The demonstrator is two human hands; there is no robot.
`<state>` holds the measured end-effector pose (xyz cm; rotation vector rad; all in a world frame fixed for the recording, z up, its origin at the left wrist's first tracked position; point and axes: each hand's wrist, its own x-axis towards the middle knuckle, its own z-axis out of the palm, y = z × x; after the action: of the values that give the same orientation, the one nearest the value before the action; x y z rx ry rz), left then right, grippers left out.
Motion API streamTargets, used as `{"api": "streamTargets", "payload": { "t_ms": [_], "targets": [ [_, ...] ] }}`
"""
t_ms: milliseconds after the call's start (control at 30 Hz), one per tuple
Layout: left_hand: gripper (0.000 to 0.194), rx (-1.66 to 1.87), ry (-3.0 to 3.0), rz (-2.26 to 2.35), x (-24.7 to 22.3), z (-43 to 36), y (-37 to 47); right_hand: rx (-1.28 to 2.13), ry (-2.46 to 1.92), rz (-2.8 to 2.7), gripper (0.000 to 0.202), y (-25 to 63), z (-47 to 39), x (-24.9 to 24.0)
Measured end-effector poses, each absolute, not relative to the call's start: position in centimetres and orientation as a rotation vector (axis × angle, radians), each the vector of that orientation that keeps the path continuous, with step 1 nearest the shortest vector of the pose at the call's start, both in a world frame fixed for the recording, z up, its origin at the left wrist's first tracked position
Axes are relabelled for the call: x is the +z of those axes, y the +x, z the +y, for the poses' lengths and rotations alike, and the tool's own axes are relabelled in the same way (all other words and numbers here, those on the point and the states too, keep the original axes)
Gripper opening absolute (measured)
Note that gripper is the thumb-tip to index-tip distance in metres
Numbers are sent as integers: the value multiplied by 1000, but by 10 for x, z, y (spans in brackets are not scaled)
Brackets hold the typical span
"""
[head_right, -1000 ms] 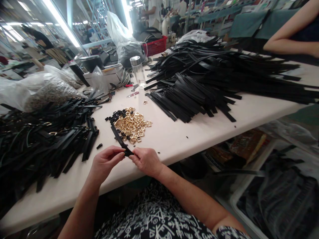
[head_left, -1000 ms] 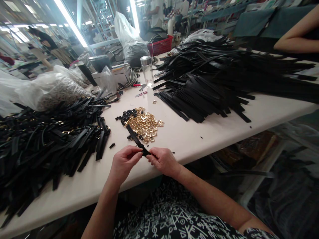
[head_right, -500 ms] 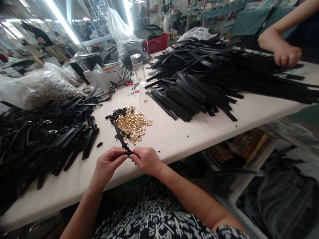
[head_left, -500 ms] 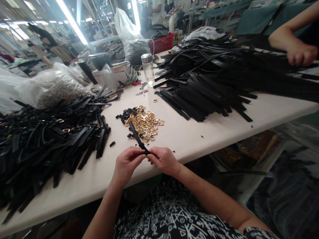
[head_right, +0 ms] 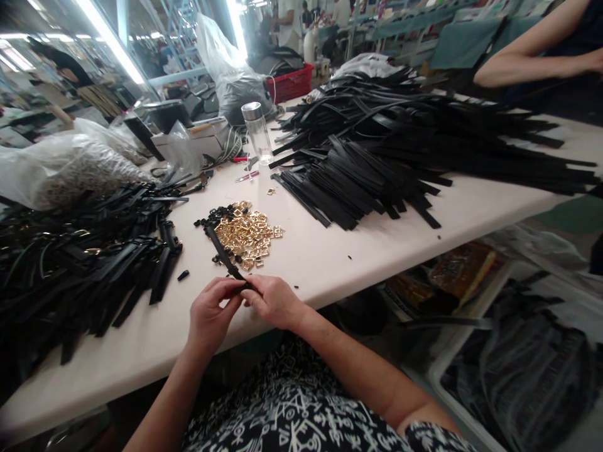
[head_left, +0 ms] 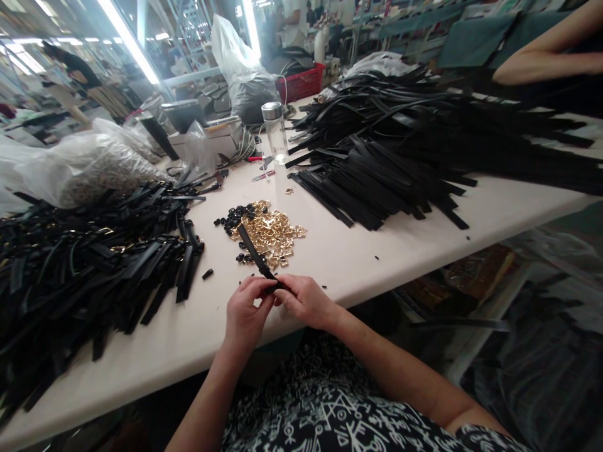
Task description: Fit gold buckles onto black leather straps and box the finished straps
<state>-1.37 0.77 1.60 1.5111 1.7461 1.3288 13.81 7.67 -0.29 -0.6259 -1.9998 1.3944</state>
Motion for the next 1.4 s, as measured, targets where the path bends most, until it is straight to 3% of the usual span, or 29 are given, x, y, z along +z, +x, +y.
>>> {"api": "streamTargets", "payload": {
  "t_ms": [467,767,1167,1400],
  "targets": [
    [26,1502,782,1392,8,9,-6,1664,-681,-1602,21,134,78,-11],
    [41,1560,553,1318,11,22,-11,1642,-747,-1671,14,133,75,-12],
    [35,1631,669,1443,-6,18,-9,1331,-889,-1855,14,131,71,-16],
    [36,1600,552,1399,0,17,-9,1323,-857,-1931,15,131,73,-13]
  ]
}}
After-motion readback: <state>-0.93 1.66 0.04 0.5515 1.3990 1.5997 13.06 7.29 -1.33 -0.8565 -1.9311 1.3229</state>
